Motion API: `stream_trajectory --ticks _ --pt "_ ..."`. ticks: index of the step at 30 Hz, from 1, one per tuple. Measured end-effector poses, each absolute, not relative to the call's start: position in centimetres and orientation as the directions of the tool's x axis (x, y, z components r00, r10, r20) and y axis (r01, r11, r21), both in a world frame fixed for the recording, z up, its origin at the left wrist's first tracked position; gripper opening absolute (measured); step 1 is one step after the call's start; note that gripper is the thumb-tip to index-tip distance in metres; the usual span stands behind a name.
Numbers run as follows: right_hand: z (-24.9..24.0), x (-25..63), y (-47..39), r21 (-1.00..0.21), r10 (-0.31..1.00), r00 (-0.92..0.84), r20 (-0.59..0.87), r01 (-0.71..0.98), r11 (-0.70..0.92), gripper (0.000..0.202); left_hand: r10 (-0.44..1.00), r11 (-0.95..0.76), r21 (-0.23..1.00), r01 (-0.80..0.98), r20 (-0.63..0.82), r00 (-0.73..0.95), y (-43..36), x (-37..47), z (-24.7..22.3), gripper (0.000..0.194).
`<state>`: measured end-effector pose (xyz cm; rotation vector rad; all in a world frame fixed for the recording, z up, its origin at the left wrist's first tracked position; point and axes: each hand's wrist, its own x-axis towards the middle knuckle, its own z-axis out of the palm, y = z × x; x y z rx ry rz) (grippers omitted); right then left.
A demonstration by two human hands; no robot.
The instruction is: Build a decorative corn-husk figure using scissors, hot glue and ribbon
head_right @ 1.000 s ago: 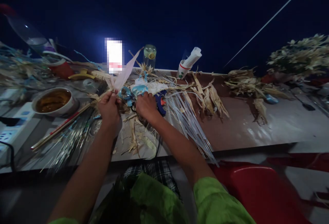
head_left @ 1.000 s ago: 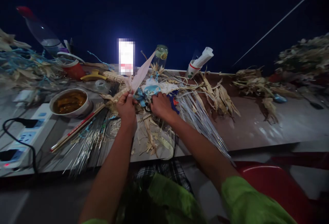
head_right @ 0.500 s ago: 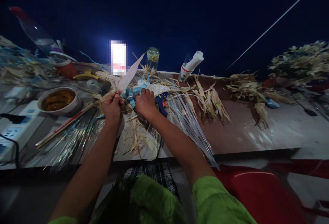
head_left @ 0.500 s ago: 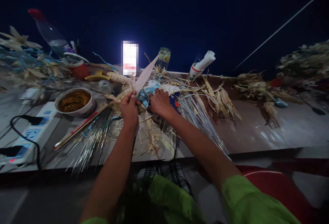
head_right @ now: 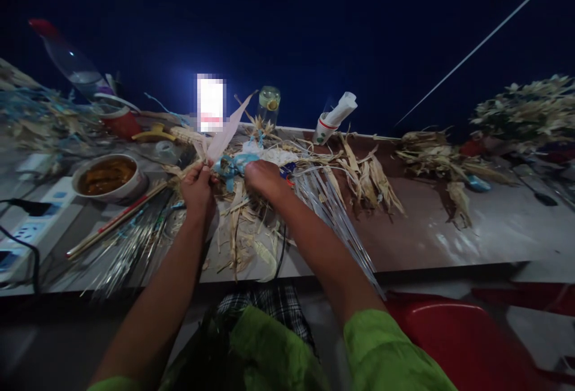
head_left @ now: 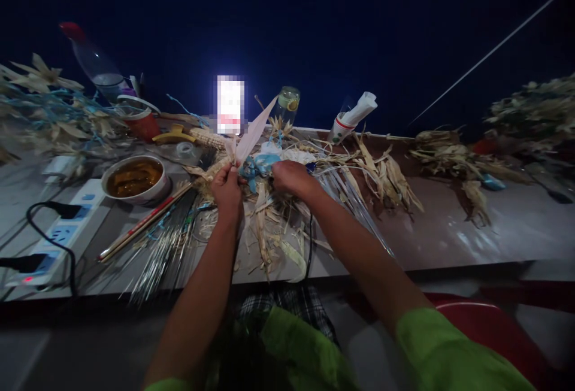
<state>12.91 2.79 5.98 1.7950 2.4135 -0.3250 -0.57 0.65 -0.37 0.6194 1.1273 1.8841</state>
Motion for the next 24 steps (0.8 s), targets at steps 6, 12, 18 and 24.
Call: stream_trajectory --ticks 6,12,18,24 --pt "7.3 18.0 1.9 -0.445 0.909 -0.37 -0.191 0.858 0.256 0.047 0.838 -0.262 0.867 -0.424 -0.015 -0.546 0.5 -0.6 -0.1 0.02" --pt "5.9 19.7 -0.9 -0.903 0.872 -0.449 -0.193 0.429 0.021 0.045 0.868 -0.23 0.864 -0.447 -0.025 -0.495 0.5 -0.5 -0.2 0.017" --pt "4.1 17.4 -0.6 -0.951 0.888 -0.452 -0.08 0.301 0.067 0.039 0.9 -0.204 0.869 -0.451 -0.015 -0.436 0.4 -0.3 0.1 0.021" --pt "2.9 15.8 0.2 -0.989 0.952 -0.284 -0.116 0.125 -0.083 0.045 0.936 -0.097 0.896 -0.434 -0.067 -0.346 -0.2 -0.1 0.5 0.022"
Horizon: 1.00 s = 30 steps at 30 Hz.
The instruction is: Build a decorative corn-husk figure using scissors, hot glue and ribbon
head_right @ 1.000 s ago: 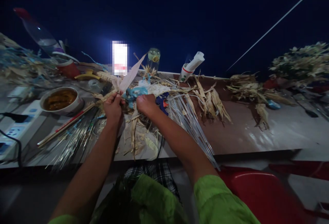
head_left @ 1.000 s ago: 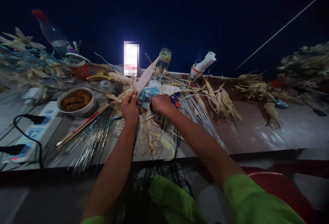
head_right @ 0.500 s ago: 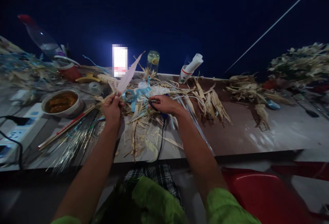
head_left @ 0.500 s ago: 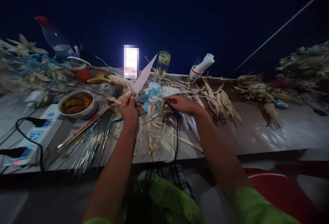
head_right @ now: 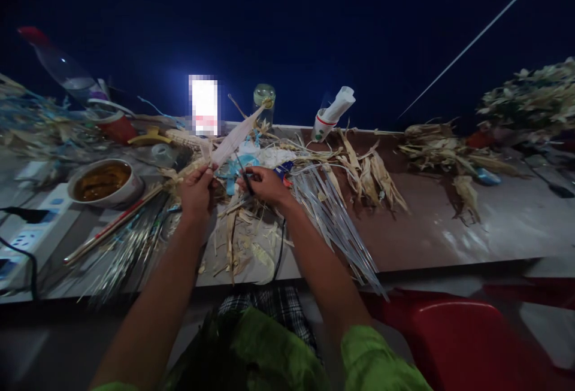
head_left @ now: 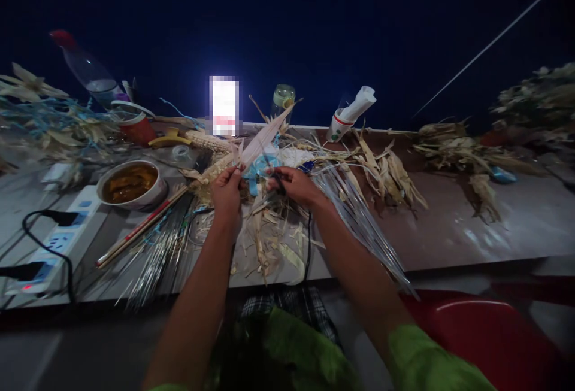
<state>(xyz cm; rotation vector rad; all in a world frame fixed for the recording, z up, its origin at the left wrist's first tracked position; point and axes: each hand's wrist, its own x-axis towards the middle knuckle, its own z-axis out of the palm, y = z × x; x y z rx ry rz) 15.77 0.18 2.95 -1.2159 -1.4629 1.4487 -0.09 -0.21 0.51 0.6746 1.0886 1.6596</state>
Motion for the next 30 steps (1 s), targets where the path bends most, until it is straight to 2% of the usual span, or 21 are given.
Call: stream_trajectory --ticks 3,6,8,14,19,26,30 --pt "2.8 14.7 0.4 -0.987 0.986 -0.13 -0.101 -0.111 -0.116 0.051 0.953 -0.063 0.894 -0.444 -0.077 -0.291 -0.2 0.1 0.2 0.022" --pt "2.8 13.5 0.9 -0.971 0.999 0.013 -0.04 -0.236 -0.036 0.052 0.968 -0.059 0.891 -0.451 -0.06 -0.246 -0.1 0.3 -0.1 0.022" --pt "2.8 12.8 1.4 -0.967 0.997 0.076 0.008 -0.252 0.027 0.048 0.978 -0.053 0.888 -0.457 -0.047 -0.204 -0.1 0.5 -0.2 0.022" --pt "2.6 12.1 2.6 -0.98 0.962 0.263 0.076 -0.16 0.121 0.04 0.992 -0.026 0.859 -0.511 -0.043 -0.123 -0.4 1.0 -0.1 0.021" --pt "2.2 12.0 2.2 -0.949 0.954 0.286 0.091 -0.265 0.17 0.043 0.992 0.006 0.856 -0.517 -0.071 -0.106 -0.5 1.1 0.1 0.025" --pt "3.2 12.1 1.0 -0.906 0.956 0.274 0.106 -0.37 0.207 0.035 0.965 -0.043 0.897 -0.44 -0.077 -0.251 -0.3 0.6 -0.4 0.023" --pt "2.8 12.6 1.8 -0.882 0.955 0.281 0.091 -0.423 0.208 0.037 0.968 -0.043 0.921 -0.388 -0.058 -0.244 -0.4 0.8 -0.3 0.021"
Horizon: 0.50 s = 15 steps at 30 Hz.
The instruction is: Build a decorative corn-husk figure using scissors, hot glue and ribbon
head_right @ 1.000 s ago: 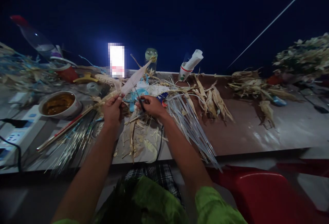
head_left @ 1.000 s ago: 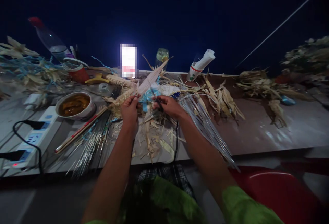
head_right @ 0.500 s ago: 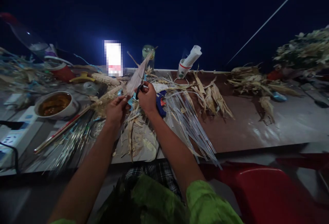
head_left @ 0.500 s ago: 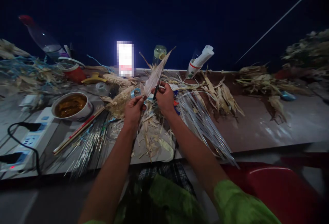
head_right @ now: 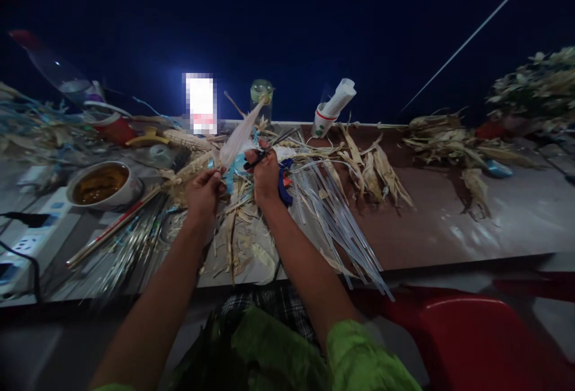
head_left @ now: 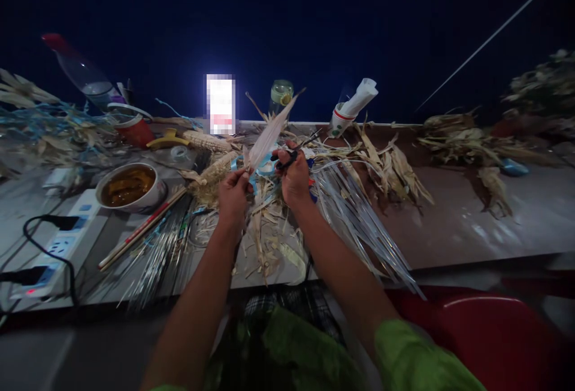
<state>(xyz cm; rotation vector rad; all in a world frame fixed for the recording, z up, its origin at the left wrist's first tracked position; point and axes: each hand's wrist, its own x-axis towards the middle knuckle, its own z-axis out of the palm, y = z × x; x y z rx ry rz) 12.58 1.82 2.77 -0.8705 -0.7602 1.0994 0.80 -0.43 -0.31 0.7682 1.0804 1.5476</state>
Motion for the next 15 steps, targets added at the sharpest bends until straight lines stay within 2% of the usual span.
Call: stream_trajectory --ticks 5,11,15 --pt "2.35 12.52 2.22 -0.861 0.955 0.287 0.075 -0.465 0.207 0.034 0.981 -0.008 0.931 -0.365 -0.064 -0.184 -0.83 1.35 0.05 0.022" --pt "2.85 11.95 1.49 -0.864 0.953 0.302 -0.026 -0.486 0.13 0.036 0.996 0.004 0.927 -0.375 -0.038 -0.082 -0.91 1.51 0.13 0.022" --pt "2.28 12.17 1.97 -0.84 0.917 0.398 -0.012 -0.502 0.206 0.036 0.994 0.008 0.907 -0.421 -0.054 -0.097 -1.1 1.56 0.56 0.024"
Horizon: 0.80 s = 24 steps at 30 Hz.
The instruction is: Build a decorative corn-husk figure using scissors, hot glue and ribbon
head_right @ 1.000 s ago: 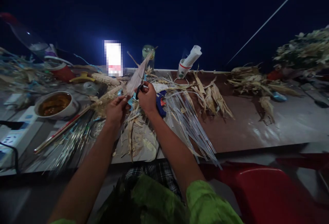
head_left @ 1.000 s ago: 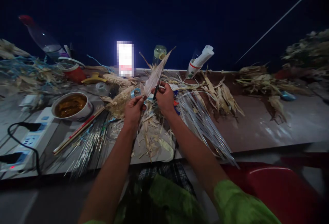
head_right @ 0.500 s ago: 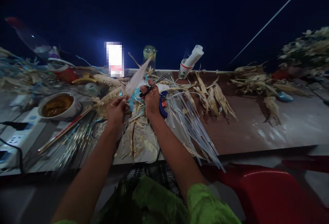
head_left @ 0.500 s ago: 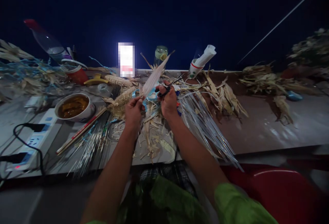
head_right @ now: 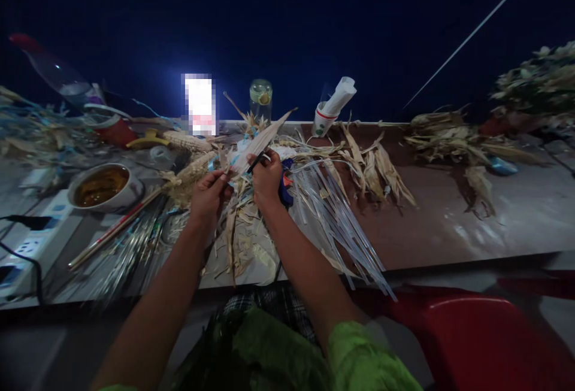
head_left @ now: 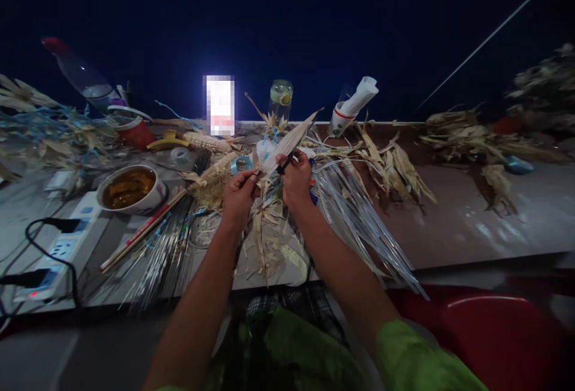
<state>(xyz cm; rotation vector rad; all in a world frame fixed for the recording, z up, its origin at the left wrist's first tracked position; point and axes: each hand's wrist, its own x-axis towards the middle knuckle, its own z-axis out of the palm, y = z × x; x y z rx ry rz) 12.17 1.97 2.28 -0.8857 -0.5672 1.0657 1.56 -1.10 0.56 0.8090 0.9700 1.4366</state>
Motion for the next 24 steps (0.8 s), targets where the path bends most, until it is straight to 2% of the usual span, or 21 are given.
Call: stream_trajectory --ticks 4,14,24 --pt "1.7 12.4 2.5 -0.867 0.874 0.484 0.044 -0.417 0.274 0.037 0.99 0.007 0.897 -0.442 -0.069 -0.123 -1.0 1.5 0.6 0.023" --pt "2.1 13.2 2.7 -0.902 0.794 0.584 0.17 -0.233 0.364 0.037 0.993 0.084 0.844 -0.531 -0.118 -0.031 -1.2 1.8 0.9 0.017" --pt "2.7 13.2 2.5 -0.903 0.78 0.594 0.196 -0.2 0.38 0.035 0.965 0.257 0.747 -0.614 -0.168 0.199 -1.4 1.5 1.7 0.026"
